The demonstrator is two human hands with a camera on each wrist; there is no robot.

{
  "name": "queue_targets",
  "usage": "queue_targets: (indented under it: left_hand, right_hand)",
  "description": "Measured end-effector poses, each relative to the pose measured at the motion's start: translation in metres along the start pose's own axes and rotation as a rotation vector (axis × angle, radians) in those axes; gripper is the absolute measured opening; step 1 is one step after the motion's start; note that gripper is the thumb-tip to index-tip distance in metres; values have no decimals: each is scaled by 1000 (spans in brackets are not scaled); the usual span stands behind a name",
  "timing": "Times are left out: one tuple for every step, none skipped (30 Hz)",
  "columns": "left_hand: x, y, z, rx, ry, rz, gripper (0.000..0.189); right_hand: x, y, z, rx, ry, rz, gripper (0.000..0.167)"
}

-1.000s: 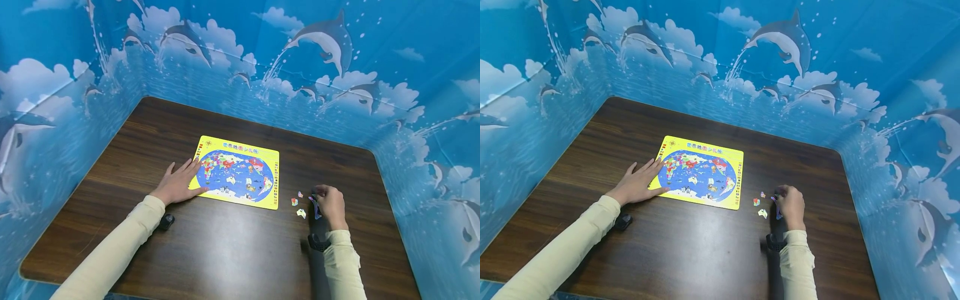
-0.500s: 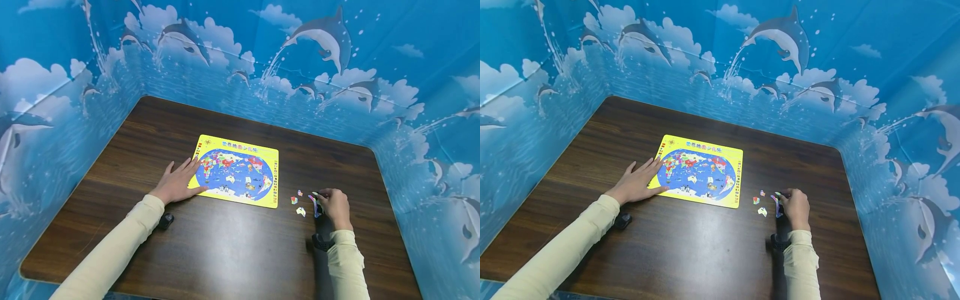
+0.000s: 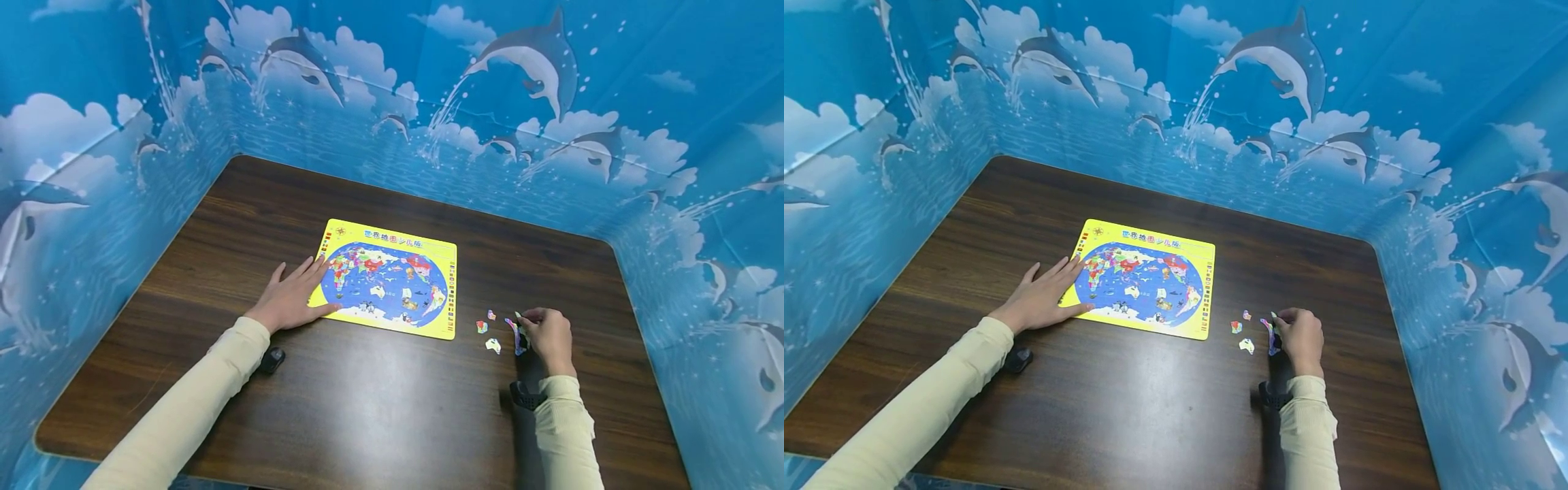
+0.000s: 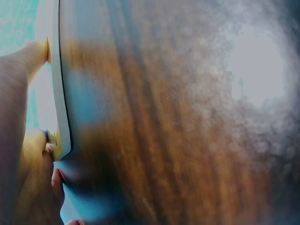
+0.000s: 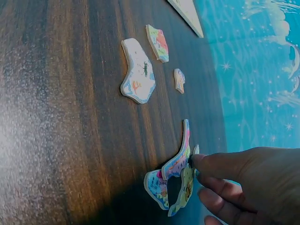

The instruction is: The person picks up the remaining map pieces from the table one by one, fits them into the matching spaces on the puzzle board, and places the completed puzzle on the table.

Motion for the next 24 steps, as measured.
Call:
queue_targets:
  left_hand:
    - [0, 0, 0, 0, 1, 2, 99]
    - [0, 0, 0, 1, 1, 1, 99]
    - [-1, 0, 0, 2, 1, 3, 99]
    - [-1, 1, 0, 2, 1, 3, 99]
    - [-1, 1, 0, 1, 0, 2, 99]
    - [-1, 1, 1, 0, -1, 1, 99]
    - [0, 1, 1, 0, -2, 0, 99]
    - [0, 1, 1, -1, -2, -1, 99]
    - [0, 1, 1, -2, -4, 0, 99]
    - [0, 1, 1, -3, -3, 0, 99]
    - [0, 1, 1, -3, -2, 1, 99]
    - [0, 1, 1, -3, 0, 3, 99]
    - [0, 1, 1, -2, 1, 5, 99]
    - [0, 1, 1, -1, 2, 6, 99]
    - [0, 1, 1, 0, 3, 7, 99]
    - [1, 1, 1, 0, 3, 8, 99]
    - [1, 1, 2, 0, 1, 9, 99]
    - [1, 1, 2, 0, 1, 9, 99]
    - [1, 1, 2, 0, 1, 9, 98]
    - [1, 0, 2, 0, 1, 8, 98]
    - [1, 1, 2, 1, 2, 8, 98]
    - [1, 1, 2, 1, 3, 7, 98]
    - [1, 1, 2, 3, 4, 7, 98]
    - [1, 1, 2, 5, 6, 6, 98]
  right_hand:
    - [0, 0, 0, 11, 2, -1, 16]
    - [0, 0, 0, 24, 1, -6, 15]
    - [0, -1, -1, 32, 0, -9, 14]
    - [0, 0, -1, 37, -2, -13, 14]
    - [0, -1, 0, 42, -7, -19, 13]
    - [0, 0, 0, 45, -10, -23, 13]
    - [0, 0, 0, 48, -12, -28, 12]
    - [0, 0, 0, 49, -13, -32, 12]
    - [0, 0, 0, 48, -14, -35, 11]
    - [0, 0, 0, 47, -12, -40, 11]
    - [0, 0, 0, 43, -8, -43, 10]
    - [-1, 0, 0, 40, -2, -46, 10]
    - [-1, 0, 0, 36, 2, -52, 9]
    - [-1, 0, 0, 33, 6, -56, 9]
    - [-1, 0, -1, 32, 8, -61, 9]
    - [-1, 0, -1, 30, 7, -66, 10]
    - [-1, 0, -1, 32, 4, -70, 10]
    - [-1, 0, -1, 33, 0, -74, 11]
    - [-1, 0, -1, 29, -2, -76, 12]
    - [-1, 0, -1, 26, -6, -74, 12]
    - [-1, 0, -1, 20, -9, -72, 12]
    - [-1, -1, -2, 13, -6, -69, 12]
    - [-2, -2, -3, 6, 2, -67, 11]
    - [-2, -4, -3, -4, 13, -68, 12]
Point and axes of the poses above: each hand's wrist, its own z-axis away from the middle knuckle, its own x-axis out of the palm, y = z × x, the point moved 2 cm from there along -z, towards the middle knuckle, and after that the axes turned 1 degree about -x, right-handed, at the moved point
